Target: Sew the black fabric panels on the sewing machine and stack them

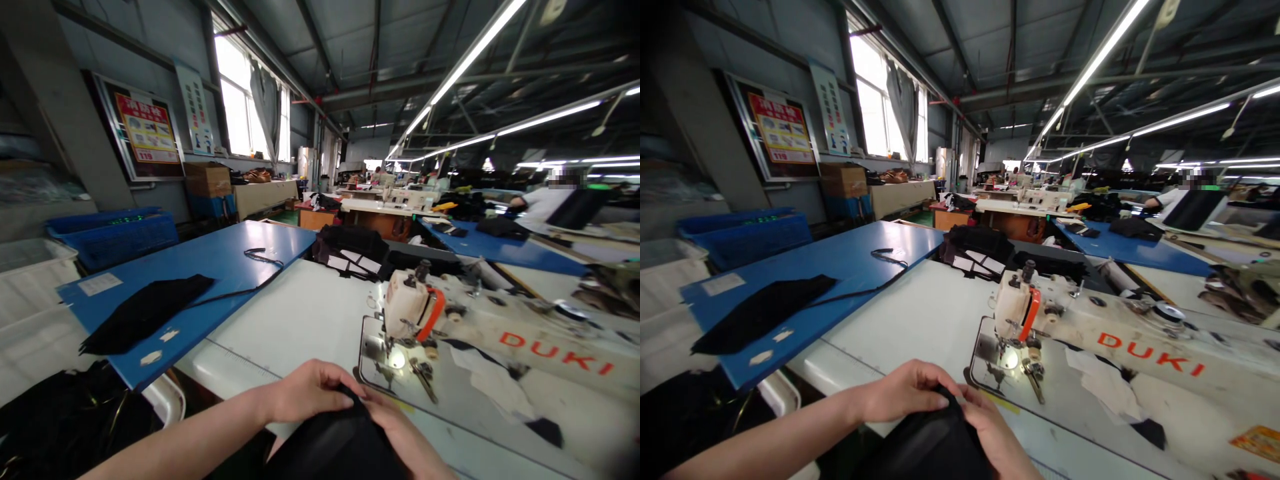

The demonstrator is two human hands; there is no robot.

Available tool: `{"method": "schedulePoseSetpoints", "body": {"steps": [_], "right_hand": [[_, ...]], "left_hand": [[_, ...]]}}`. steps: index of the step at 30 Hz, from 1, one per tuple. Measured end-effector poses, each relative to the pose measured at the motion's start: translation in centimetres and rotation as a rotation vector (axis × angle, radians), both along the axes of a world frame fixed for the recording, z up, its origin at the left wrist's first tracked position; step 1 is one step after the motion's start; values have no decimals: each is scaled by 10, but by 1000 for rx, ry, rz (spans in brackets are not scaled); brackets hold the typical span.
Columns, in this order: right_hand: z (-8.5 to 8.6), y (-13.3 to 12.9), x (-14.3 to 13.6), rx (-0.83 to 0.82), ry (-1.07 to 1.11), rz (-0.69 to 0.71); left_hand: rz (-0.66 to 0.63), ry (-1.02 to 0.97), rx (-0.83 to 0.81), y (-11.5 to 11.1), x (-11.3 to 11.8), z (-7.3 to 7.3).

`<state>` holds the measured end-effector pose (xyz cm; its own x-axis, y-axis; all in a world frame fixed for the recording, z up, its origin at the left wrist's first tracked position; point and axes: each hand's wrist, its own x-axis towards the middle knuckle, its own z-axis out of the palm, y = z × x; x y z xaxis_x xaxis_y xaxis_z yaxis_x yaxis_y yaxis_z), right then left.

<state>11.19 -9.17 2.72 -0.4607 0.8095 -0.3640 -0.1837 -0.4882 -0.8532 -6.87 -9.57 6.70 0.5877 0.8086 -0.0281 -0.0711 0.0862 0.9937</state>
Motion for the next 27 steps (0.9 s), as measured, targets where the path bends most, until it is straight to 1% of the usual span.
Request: {"method": "schedulePoseSetpoints", "body": {"steps": [3,4,8,10,12,14,16,19,21,22,24,27], "right_hand": [[-2,3,6,103,-129,-6],[-1,3,9,176,-195,-32],[11,-2,23,552,-503,-153],[15,-7,28,683,-617,-162],[16,-13,32,773,-710,-142],[14,-19,33,798,-771,-115],[11,-23,33,746,-772,-103],[7,-23,32,610,-705,-177],[5,-21,31,570,-649,-237],[4,-19,29,569,-620,-260],[4,-17,25,583,-572,-298],[7,-17,15,636,-501,-330]], "left_hand": [[48,59,-17,2,1,-4],[66,84,-12,2,1,-4],[99,142,-2,5,-1,-7],[115,170,6,6,-1,-9],[134,210,33,6,-1,-10],[155,258,73,6,0,-7],[168,276,122,4,0,0],[182,252,193,-6,2,14],[182,261,222,-15,4,20],[182,276,242,-19,6,21],[216,324,323,-26,8,18],[380,462,545,-27,5,12]]}}
